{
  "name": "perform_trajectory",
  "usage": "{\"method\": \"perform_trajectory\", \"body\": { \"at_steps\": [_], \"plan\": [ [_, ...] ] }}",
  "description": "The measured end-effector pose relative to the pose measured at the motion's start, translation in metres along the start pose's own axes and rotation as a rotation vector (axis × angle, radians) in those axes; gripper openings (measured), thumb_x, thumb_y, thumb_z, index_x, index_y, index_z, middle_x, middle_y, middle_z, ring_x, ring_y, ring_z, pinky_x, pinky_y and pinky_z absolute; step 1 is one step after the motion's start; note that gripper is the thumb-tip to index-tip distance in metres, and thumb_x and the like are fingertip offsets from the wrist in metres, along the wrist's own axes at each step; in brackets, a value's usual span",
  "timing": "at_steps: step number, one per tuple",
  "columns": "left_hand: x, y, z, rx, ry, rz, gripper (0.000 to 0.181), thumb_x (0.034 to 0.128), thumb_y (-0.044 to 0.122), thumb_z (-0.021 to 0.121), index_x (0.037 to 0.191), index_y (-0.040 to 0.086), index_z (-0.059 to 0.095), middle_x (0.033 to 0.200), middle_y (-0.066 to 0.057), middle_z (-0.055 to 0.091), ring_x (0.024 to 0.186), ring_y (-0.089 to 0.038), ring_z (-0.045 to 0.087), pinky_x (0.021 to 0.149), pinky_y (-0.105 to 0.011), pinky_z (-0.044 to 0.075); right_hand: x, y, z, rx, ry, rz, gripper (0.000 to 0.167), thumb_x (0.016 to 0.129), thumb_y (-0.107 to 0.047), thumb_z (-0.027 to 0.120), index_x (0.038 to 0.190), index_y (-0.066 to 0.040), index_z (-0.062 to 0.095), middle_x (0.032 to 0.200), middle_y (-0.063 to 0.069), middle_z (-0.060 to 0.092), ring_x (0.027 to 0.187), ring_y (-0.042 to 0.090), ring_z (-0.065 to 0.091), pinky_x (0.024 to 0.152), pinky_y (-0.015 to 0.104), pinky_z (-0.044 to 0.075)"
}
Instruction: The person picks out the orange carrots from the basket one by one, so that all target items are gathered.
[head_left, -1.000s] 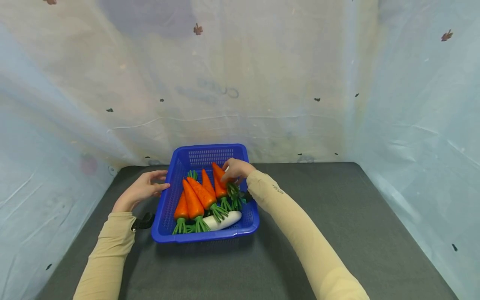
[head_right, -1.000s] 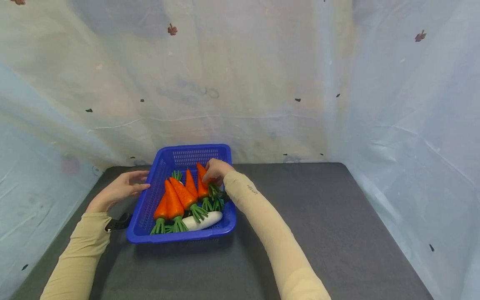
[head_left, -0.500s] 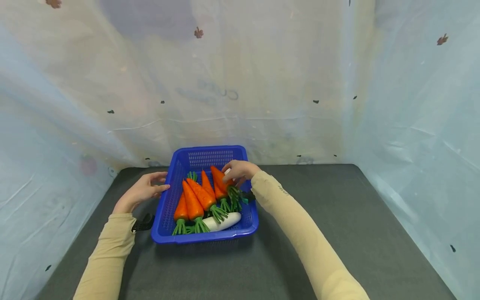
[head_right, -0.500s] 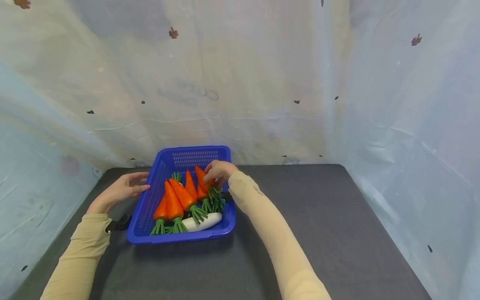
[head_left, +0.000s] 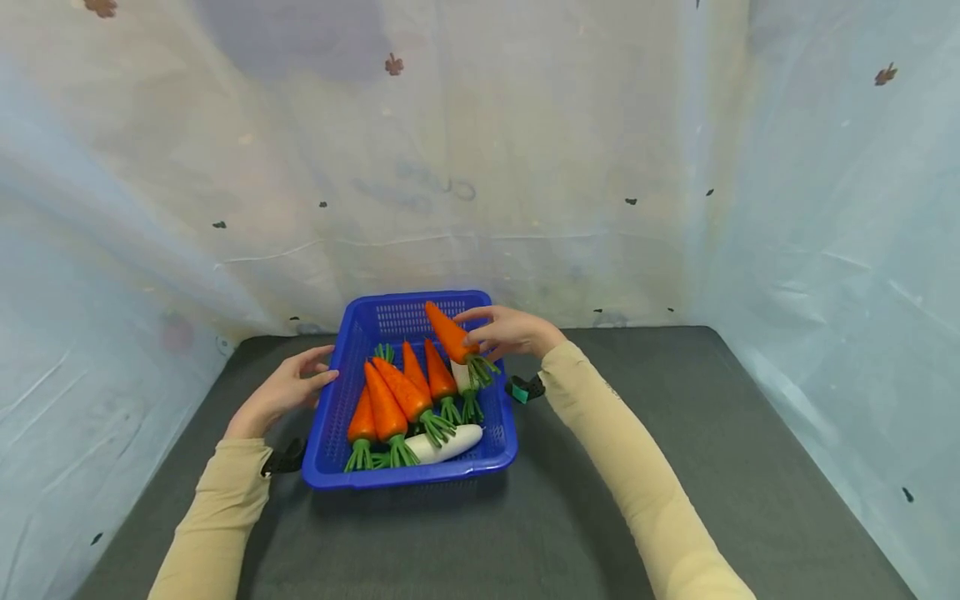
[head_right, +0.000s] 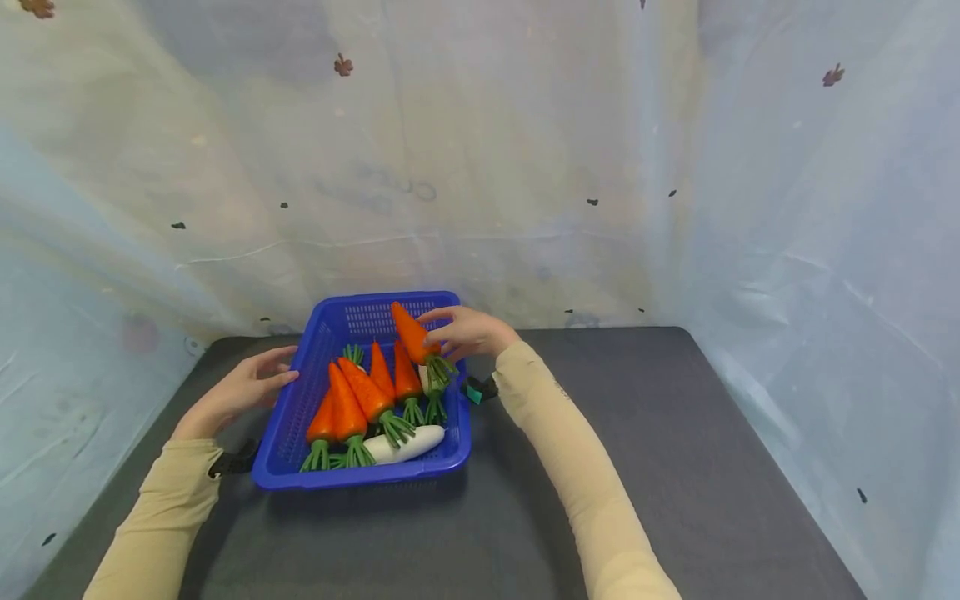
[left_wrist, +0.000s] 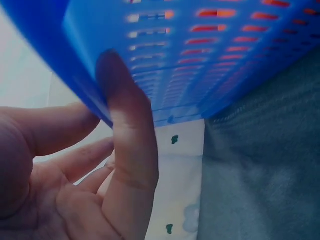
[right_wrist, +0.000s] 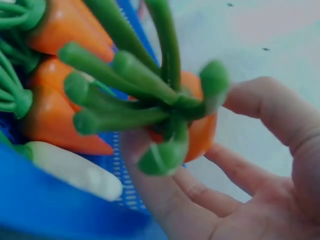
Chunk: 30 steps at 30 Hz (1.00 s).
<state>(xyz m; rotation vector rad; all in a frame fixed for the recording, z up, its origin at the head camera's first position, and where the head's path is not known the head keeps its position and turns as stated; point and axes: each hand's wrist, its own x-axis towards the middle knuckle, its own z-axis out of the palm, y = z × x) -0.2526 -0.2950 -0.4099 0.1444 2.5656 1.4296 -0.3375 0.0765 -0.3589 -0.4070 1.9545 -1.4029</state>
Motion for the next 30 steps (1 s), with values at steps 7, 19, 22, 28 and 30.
{"method": "perform_trajectory", "body": {
  "at_steps": [7, 19, 22, 28, 30],
  "plan": [
    [-0.003, -0.010, 0.001, -0.062, -0.006, 0.027, 0.065, 0.0990, 0.026, 0.054, 0.151, 0.003, 0.022, 0.121, -0.026, 0.053, 0.095, -0.029, 0.062, 0.077, -0.041, 0.055, -0.025, 0.009, -0.022, 0.052, 0.061, -0.050, 0.057, 0.092, -0.011, 0.063, 0.144, -0.022, 0.042, 0.126, 0.013, 0.054, 0.095, 0.028, 0.061, 0.088, 0.046, 0.049],
    [-0.013, -0.025, -0.006, -0.260, -0.104, 0.043, 0.067, 0.0993, 0.028, 0.053, 0.152, 0.007, 0.017, 0.124, -0.024, 0.052, 0.099, -0.025, 0.062, 0.083, -0.040, 0.053, -0.067, 0.056, -0.061, 0.093, 0.134, -0.045, 0.056, 0.096, -0.011, 0.058, 0.147, -0.019, 0.036, 0.133, 0.017, 0.050, 0.110, 0.032, 0.058, 0.095, 0.049, 0.045],
    [-0.018, -0.028, -0.007, -0.287, -0.130, 0.022, 0.068, 0.0993, 0.029, 0.053, 0.152, 0.009, 0.015, 0.121, -0.021, 0.055, 0.099, -0.027, 0.063, 0.081, -0.043, 0.054, -0.074, 0.073, -0.065, 0.105, 0.169, -0.020, 0.058, 0.095, -0.013, 0.060, 0.148, -0.017, 0.036, 0.132, 0.018, 0.050, 0.107, 0.029, 0.060, 0.094, 0.048, 0.046],
    [-0.027, -0.031, -0.006, -0.326, -0.132, 0.005, 0.066, 0.0999, 0.030, 0.051, 0.151, 0.009, 0.016, 0.118, -0.018, 0.059, 0.097, -0.030, 0.063, 0.079, -0.047, 0.054, -0.084, 0.103, -0.066, 0.140, 0.233, 0.022, 0.058, 0.094, -0.013, 0.059, 0.147, -0.014, 0.036, 0.120, 0.018, 0.057, 0.091, 0.025, 0.064, 0.087, 0.045, 0.050],
    [-0.029, -0.032, -0.006, -0.330, -0.128, 0.006, 0.066, 0.1000, 0.031, 0.051, 0.151, 0.008, 0.016, 0.118, -0.018, 0.059, 0.097, -0.030, 0.064, 0.079, -0.047, 0.054, -0.086, 0.110, -0.065, 0.129, 0.235, 0.026, 0.057, 0.094, -0.013, 0.058, 0.147, -0.013, 0.036, 0.113, 0.016, 0.059, 0.085, 0.023, 0.062, 0.086, 0.044, 0.051]
  ]
}}
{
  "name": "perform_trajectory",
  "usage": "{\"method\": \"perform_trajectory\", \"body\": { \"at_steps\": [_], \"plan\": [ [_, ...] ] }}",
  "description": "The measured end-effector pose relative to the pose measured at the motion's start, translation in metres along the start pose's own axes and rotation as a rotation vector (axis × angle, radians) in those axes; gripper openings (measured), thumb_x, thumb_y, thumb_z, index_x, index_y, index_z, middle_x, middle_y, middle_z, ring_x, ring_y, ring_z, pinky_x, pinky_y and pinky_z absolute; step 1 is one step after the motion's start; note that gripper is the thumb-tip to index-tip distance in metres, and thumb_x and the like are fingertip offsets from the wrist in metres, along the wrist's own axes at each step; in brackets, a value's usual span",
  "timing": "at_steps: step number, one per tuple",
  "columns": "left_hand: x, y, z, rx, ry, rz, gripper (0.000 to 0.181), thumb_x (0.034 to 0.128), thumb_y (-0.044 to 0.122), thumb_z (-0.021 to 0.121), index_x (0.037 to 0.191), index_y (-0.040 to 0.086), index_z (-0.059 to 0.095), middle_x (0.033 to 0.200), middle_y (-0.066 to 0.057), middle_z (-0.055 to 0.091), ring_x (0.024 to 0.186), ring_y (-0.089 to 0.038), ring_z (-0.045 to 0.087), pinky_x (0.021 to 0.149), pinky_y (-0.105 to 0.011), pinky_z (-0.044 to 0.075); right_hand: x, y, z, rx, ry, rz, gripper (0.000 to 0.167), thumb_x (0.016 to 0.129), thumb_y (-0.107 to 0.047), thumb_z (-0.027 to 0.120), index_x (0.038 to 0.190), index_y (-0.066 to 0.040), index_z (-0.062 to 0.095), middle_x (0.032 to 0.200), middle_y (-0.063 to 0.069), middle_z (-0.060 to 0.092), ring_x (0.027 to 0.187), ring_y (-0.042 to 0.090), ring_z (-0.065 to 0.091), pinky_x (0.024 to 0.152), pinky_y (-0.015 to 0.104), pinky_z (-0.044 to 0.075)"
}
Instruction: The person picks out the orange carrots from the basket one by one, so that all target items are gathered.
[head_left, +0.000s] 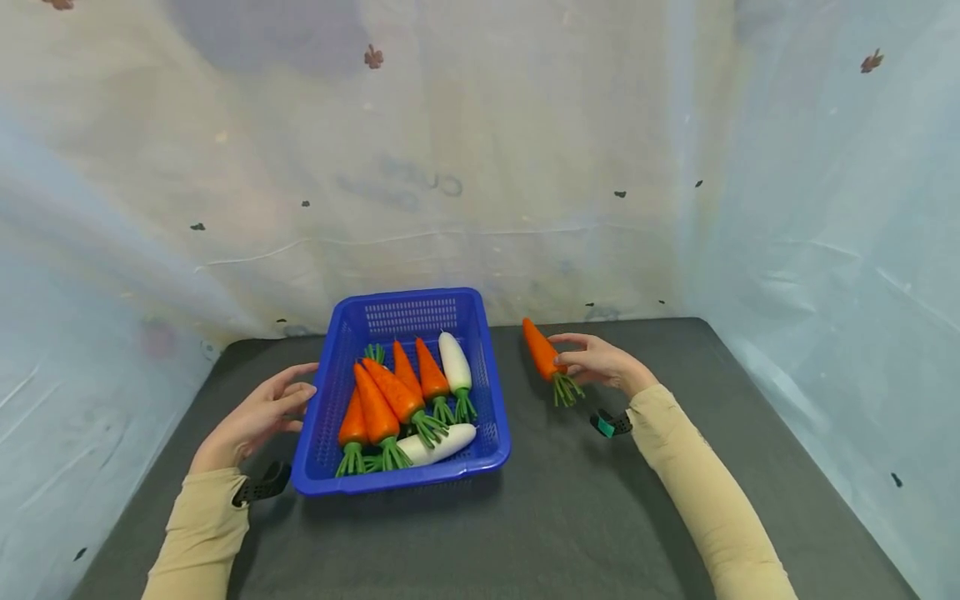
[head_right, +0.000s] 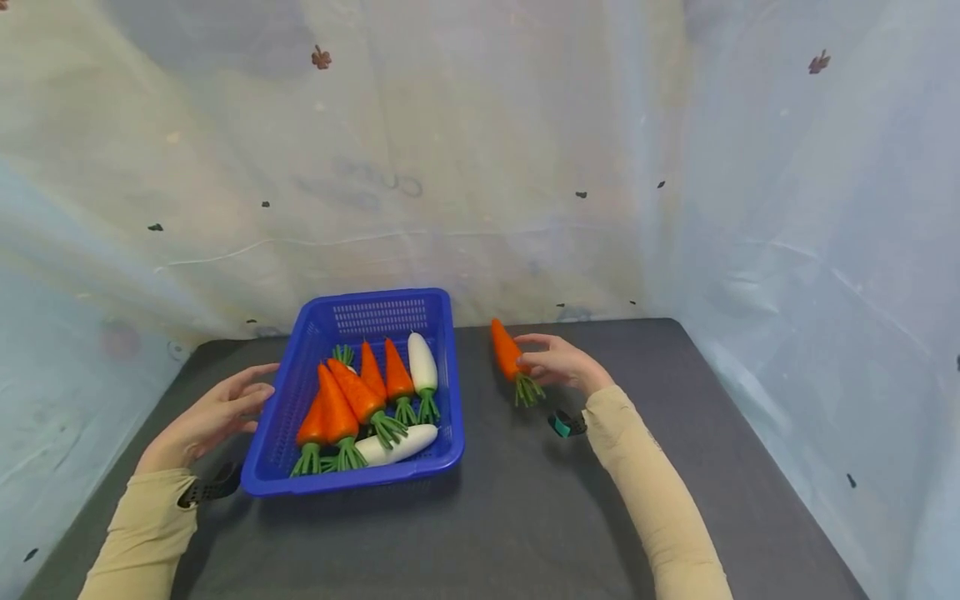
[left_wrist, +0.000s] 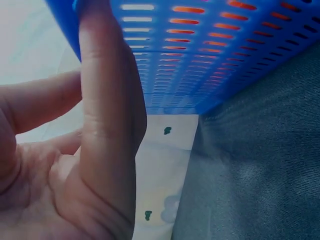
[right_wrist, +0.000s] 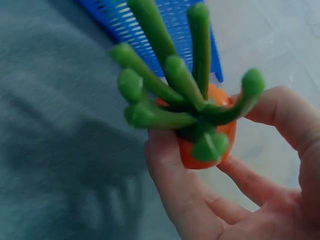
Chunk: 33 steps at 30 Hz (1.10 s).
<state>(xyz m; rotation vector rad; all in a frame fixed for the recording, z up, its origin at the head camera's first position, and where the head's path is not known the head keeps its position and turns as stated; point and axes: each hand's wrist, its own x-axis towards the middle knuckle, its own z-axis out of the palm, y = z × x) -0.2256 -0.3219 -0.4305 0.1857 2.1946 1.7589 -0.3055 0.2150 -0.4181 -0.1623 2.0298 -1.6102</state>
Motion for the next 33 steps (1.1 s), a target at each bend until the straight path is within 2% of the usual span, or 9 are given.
{"method": "perform_trajectory", "body": {
  "at_steps": [6, 11, 18, 24, 33],
  "plan": [
    [-0.004, -0.003, 0.001, -0.029, 0.004, 0.011, 0.065, 0.1005, 0.030, 0.050, 0.151, 0.008, 0.015, 0.116, -0.014, 0.062, 0.095, -0.028, 0.065, 0.079, -0.046, 0.054, -0.003, 0.016, 0.000, -0.043, 0.021, 0.010, 0.057, 0.095, -0.014, 0.059, 0.147, -0.012, 0.036, 0.090, 0.008, 0.061, 0.067, 0.019, 0.049, 0.079, 0.040, 0.051],
    [-0.006, -0.003, 0.000, -0.038, 0.006, 0.013, 0.065, 0.1006, 0.029, 0.049, 0.151, 0.008, 0.015, 0.115, -0.013, 0.062, 0.093, -0.026, 0.065, 0.078, -0.046, 0.054, -0.002, 0.023, 0.003, -0.085, 0.081, 0.035, 0.056, 0.093, -0.016, 0.060, 0.145, -0.011, 0.039, 0.097, 0.010, 0.063, 0.068, 0.018, 0.054, 0.076, 0.037, 0.054],
    [-0.006, 0.000, -0.001, -0.028, 0.027, 0.002, 0.066, 0.0997, 0.029, 0.051, 0.151, 0.008, 0.017, 0.111, -0.012, 0.062, 0.088, -0.024, 0.064, 0.077, -0.046, 0.055, -0.004, 0.023, 0.011, -0.199, 0.133, 0.015, 0.059, 0.091, -0.014, 0.064, 0.144, -0.006, 0.039, 0.108, 0.017, 0.061, 0.074, 0.023, 0.058, 0.068, 0.037, 0.055],
    [-0.006, 0.003, 0.000, -0.036, 0.020, -0.006, 0.066, 0.0995, 0.030, 0.052, 0.152, 0.009, 0.016, 0.114, -0.012, 0.062, 0.090, -0.024, 0.064, 0.078, -0.046, 0.054, 0.000, 0.020, 0.016, -0.269, 0.154, 0.005, 0.058, 0.091, -0.016, 0.064, 0.143, -0.004, 0.040, 0.113, 0.019, 0.059, 0.085, 0.024, 0.063, 0.071, 0.039, 0.055],
    [-0.003, 0.004, 0.004, -0.017, 0.010, -0.009, 0.066, 0.0997, 0.030, 0.051, 0.152, 0.008, 0.016, 0.115, -0.014, 0.060, 0.092, -0.024, 0.064, 0.078, -0.045, 0.055, 0.006, 0.021, 0.023, -0.253, 0.174, -0.012, 0.060, 0.089, -0.012, 0.067, 0.142, -0.002, 0.040, 0.118, 0.025, 0.055, 0.097, 0.033, 0.061, 0.075, 0.044, 0.055]
  ]
}}
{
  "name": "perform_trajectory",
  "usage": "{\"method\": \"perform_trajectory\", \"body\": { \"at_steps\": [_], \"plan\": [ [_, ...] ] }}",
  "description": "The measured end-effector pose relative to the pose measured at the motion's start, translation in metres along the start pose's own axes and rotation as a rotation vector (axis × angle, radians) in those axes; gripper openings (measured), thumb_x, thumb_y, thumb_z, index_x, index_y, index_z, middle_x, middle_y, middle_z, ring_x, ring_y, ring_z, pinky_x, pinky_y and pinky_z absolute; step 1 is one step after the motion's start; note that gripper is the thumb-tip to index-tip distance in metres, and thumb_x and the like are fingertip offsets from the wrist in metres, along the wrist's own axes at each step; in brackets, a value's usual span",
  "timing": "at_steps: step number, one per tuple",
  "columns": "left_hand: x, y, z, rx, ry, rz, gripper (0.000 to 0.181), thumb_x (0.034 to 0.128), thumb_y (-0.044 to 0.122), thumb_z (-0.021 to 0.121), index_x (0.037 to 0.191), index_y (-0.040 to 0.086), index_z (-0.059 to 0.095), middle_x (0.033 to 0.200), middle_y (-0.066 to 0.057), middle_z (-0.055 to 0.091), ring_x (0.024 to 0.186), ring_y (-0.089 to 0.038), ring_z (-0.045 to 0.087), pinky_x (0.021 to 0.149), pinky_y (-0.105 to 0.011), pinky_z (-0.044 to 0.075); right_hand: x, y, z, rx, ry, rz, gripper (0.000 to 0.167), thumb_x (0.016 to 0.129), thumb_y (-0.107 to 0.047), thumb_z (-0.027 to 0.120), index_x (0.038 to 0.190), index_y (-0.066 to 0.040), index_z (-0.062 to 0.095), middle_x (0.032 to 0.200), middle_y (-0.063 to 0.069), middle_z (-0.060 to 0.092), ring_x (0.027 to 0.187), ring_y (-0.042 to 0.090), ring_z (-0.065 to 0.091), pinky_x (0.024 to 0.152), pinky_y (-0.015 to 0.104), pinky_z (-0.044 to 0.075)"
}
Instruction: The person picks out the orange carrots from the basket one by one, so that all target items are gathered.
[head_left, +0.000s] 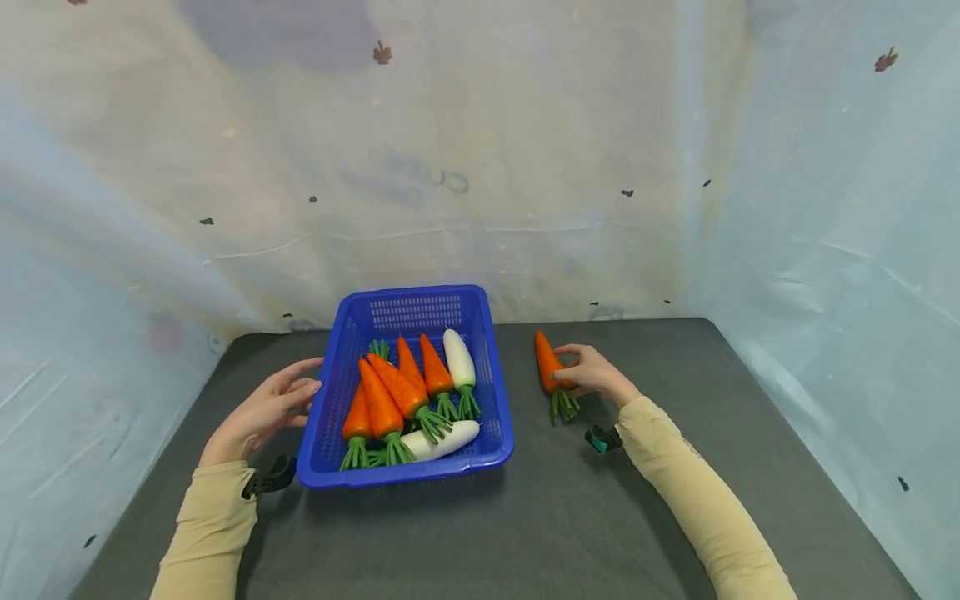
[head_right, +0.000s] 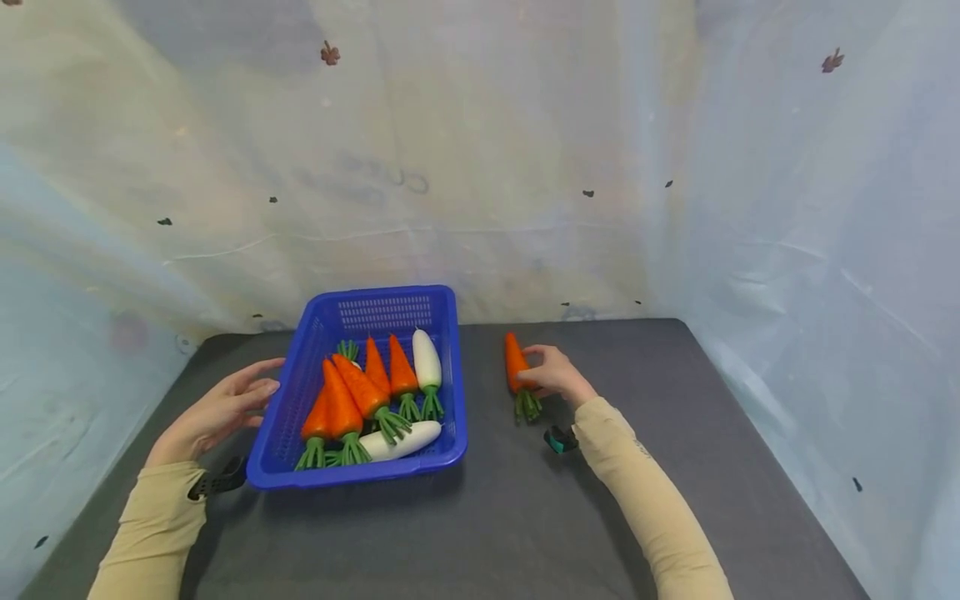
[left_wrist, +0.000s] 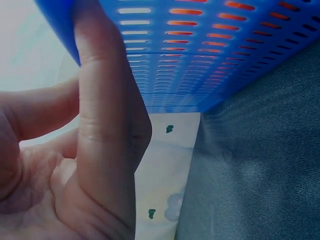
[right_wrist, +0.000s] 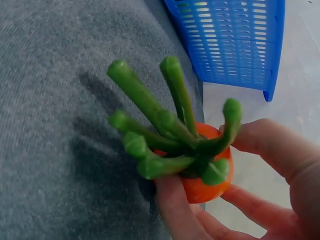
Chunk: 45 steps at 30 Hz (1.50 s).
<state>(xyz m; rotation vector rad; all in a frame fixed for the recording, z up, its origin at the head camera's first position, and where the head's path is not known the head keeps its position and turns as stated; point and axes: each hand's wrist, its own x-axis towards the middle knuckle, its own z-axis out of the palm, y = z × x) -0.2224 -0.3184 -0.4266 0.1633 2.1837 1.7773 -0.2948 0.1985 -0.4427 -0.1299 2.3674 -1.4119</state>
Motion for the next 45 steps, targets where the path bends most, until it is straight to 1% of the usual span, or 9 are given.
{"method": "perform_trajectory", "body": {
  "at_steps": [7, 16, 21, 24, 29, 32, 40, 45],
  "plan": [
    [-0.001, 0.000, 0.001, 0.012, 0.007, -0.007, 0.068, 0.0994, 0.031, 0.052, 0.152, 0.009, 0.015, 0.116, -0.017, 0.058, 0.090, -0.023, 0.062, 0.078, -0.044, 0.055, 0.006, -0.001, 0.005, 0.001, 0.009, 0.002, 0.061, 0.088, -0.013, 0.069, 0.141, -0.002, 0.041, 0.120, 0.027, 0.053, 0.096, 0.033, 0.060, 0.075, 0.044, 0.056],
    [0.000, 0.002, 0.001, 0.009, 0.006, -0.004, 0.069, 0.0991, 0.031, 0.052, 0.152, 0.009, 0.015, 0.116, -0.018, 0.058, 0.089, -0.023, 0.062, 0.078, -0.044, 0.055, 0.004, -0.005, 0.009, -0.016, 0.020, 0.018, 0.059, 0.089, -0.014, 0.068, 0.140, -0.001, 0.041, 0.122, 0.028, 0.050, 0.099, 0.035, 0.059, 0.074, 0.043, 0.056],
    [-0.001, 0.002, 0.002, 0.010, 0.015, -0.009, 0.069, 0.0989, 0.031, 0.053, 0.152, 0.009, 0.016, 0.114, -0.016, 0.059, 0.088, -0.022, 0.062, 0.078, -0.043, 0.055, 0.002, -0.006, 0.006, 0.016, 0.021, 0.040, 0.059, 0.091, -0.019, 0.065, 0.140, 0.000, 0.040, 0.121, 0.025, 0.051, 0.095, 0.033, 0.058, 0.076, 0.043, 0.055],
    [-0.001, 0.002, 0.002, 0.008, 0.015, -0.010, 0.068, 0.0990, 0.031, 0.053, 0.152, 0.008, 0.016, 0.114, -0.015, 0.059, 0.088, -0.022, 0.062, 0.078, -0.043, 0.055, -0.001, -0.008, 0.003, 0.041, 0.016, 0.051, 0.059, 0.093, -0.022, 0.062, 0.142, 0.002, 0.037, 0.120, 0.025, 0.050, 0.093, 0.035, 0.057, 0.079, 0.044, 0.055],
    [-0.001, 0.003, 0.001, 0.010, 0.005, -0.004, 0.068, 0.0993, 0.031, 0.052, 0.152, 0.008, 0.016, 0.114, -0.016, 0.060, 0.088, -0.022, 0.062, 0.078, -0.043, 0.055, -0.001, -0.010, -0.006, 0.072, 0.018, 0.045, 0.060, 0.096, -0.022, 0.058, 0.143, 0.005, 0.033, 0.127, 0.027, 0.048, 0.099, 0.037, 0.058, 0.084, 0.049, 0.052],
    [-0.001, 0.002, 0.000, 0.011, 0.001, 0.001, 0.068, 0.0994, 0.030, 0.052, 0.152, 0.008, 0.016, 0.113, -0.016, 0.060, 0.087, -0.022, 0.062, 0.078, -0.043, 0.055, 0.000, -0.013, -0.012, 0.066, 0.021, 0.025, 0.060, 0.097, -0.024, 0.056, 0.143, 0.006, 0.032, 0.130, 0.028, 0.047, 0.102, 0.038, 0.058, 0.085, 0.050, 0.051],
    [0.000, 0.001, 0.000, 0.013, 0.006, -0.001, 0.069, 0.0990, 0.031, 0.053, 0.152, 0.009, 0.015, 0.114, -0.017, 0.059, 0.088, -0.023, 0.062, 0.078, -0.044, 0.055, -0.004, -0.034, -0.024, 0.083, 0.014, 0.032, 0.059, 0.099, -0.026, 0.053, 0.145, 0.003, 0.030, 0.137, 0.030, 0.041, 0.116, 0.044, 0.049, 0.093, 0.054, 0.045],
    [-0.001, 0.002, 0.000, 0.010, 0.004, -0.002, 0.069, 0.0991, 0.030, 0.053, 0.152, 0.008, 0.015, 0.113, -0.016, 0.059, 0.088, -0.023, 0.061, 0.079, -0.044, 0.055, -0.003, -0.047, -0.028, 0.136, -0.006, 0.027, 0.060, 0.099, -0.027, 0.053, 0.146, 0.001, 0.030, 0.141, 0.030, 0.038, 0.121, 0.045, 0.046, 0.096, 0.053, 0.042]
  ]
}}
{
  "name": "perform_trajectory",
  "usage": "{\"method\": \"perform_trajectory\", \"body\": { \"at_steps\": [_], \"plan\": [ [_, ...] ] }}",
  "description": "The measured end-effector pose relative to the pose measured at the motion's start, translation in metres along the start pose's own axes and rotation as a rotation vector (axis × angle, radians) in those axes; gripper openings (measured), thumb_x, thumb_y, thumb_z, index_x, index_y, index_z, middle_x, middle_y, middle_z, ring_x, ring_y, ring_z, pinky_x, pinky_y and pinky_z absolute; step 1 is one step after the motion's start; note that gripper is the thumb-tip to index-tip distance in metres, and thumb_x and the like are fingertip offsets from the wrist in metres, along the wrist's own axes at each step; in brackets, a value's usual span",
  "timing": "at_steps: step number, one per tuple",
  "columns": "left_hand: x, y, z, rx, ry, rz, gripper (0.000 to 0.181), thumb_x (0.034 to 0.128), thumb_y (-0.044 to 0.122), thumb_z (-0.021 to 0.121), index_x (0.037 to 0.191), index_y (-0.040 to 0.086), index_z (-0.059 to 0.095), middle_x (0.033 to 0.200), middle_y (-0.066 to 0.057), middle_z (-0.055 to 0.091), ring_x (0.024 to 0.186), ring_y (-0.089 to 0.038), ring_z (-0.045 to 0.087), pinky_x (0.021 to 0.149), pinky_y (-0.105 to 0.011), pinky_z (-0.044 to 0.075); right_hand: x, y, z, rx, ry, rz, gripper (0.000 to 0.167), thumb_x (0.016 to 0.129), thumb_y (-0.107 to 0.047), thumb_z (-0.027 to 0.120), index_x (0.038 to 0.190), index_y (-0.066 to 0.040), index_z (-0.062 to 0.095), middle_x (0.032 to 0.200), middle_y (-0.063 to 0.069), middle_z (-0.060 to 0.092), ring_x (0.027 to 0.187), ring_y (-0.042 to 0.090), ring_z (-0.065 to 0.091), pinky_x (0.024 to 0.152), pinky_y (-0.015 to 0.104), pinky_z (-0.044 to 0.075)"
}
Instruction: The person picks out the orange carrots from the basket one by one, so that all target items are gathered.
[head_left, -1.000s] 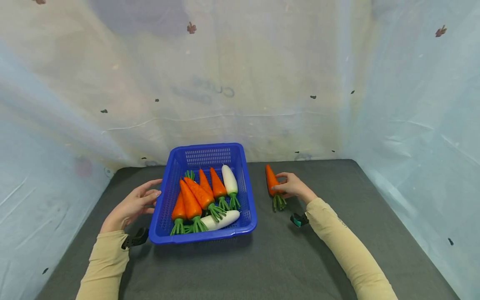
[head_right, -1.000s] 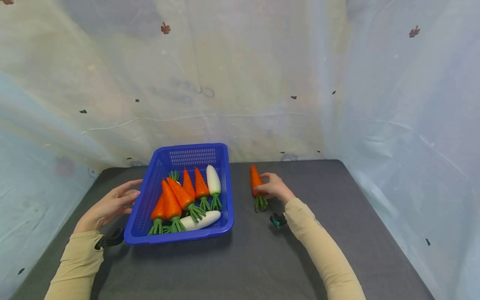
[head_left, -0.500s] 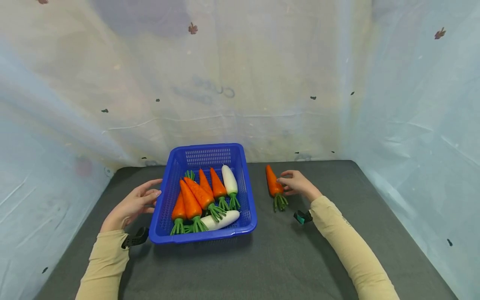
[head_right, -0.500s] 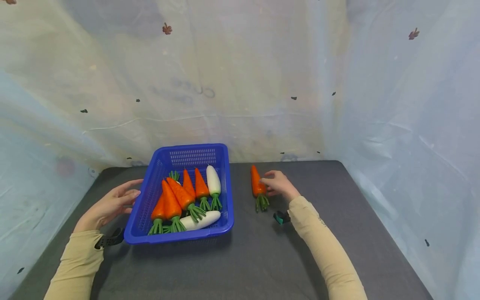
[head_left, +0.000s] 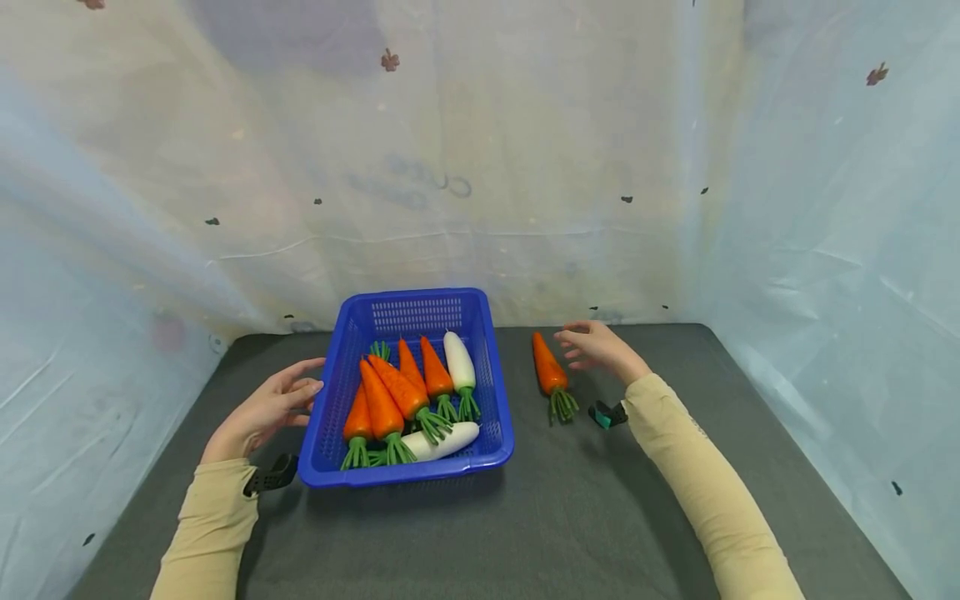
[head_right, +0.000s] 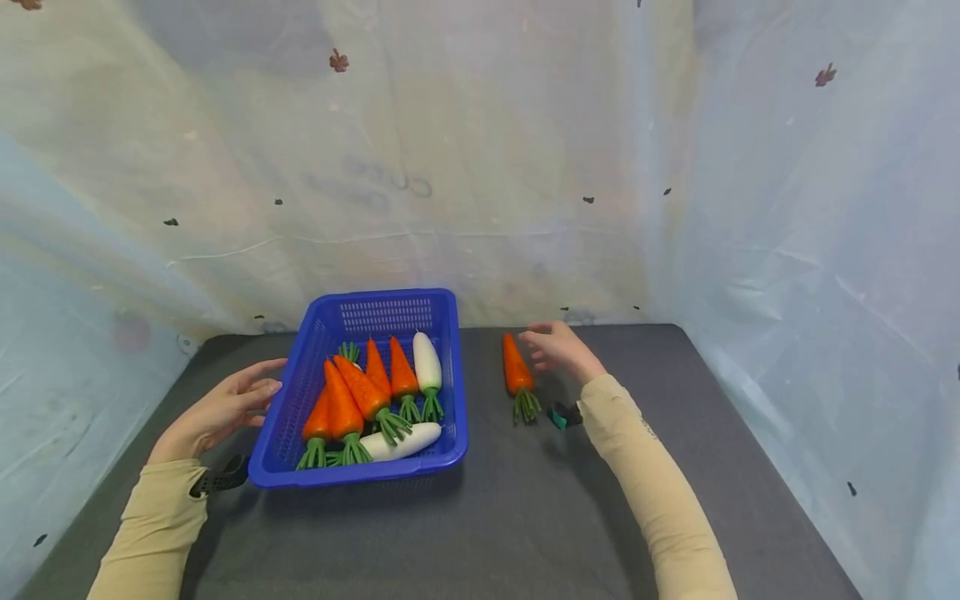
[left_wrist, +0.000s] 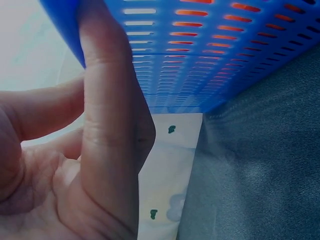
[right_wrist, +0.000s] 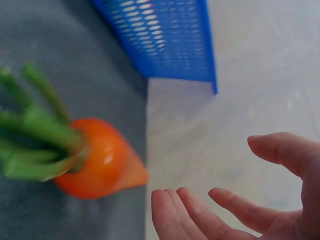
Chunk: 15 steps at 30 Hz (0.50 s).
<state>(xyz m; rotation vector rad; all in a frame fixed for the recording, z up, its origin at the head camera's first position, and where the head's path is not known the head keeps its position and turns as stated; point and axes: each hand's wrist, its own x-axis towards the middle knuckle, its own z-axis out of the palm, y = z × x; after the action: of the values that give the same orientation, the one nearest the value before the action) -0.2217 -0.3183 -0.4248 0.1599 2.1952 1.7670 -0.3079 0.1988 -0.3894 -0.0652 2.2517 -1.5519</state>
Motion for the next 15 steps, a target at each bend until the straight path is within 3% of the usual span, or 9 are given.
{"method": "perform_trajectory", "body": {
  "at_steps": [9, 15],
  "plan": [
    [0.000, 0.000, 0.000, -0.008, -0.002, -0.001, 0.068, 0.0990, 0.030, 0.053, 0.152, 0.007, 0.016, 0.112, -0.015, 0.060, 0.086, -0.022, 0.061, 0.078, -0.044, 0.055, -0.002, -0.043, 0.014, 0.027, -0.064, -0.080, 0.056, 0.098, -0.028, 0.054, 0.145, -0.003, 0.035, 0.138, 0.023, 0.044, 0.122, 0.043, 0.046, 0.098, 0.053, 0.041],
    [0.000, 0.001, 0.000, -0.005, -0.009, 0.002, 0.069, 0.0989, 0.031, 0.053, 0.152, 0.007, 0.016, 0.112, -0.016, 0.059, 0.086, -0.022, 0.061, 0.079, -0.044, 0.055, 0.003, -0.066, 0.035, 0.035, -0.104, -0.124, 0.050, 0.098, -0.026, 0.055, 0.142, -0.005, 0.042, 0.132, 0.022, 0.049, 0.111, 0.037, 0.056, 0.094, 0.050, 0.045]
  ]
}}
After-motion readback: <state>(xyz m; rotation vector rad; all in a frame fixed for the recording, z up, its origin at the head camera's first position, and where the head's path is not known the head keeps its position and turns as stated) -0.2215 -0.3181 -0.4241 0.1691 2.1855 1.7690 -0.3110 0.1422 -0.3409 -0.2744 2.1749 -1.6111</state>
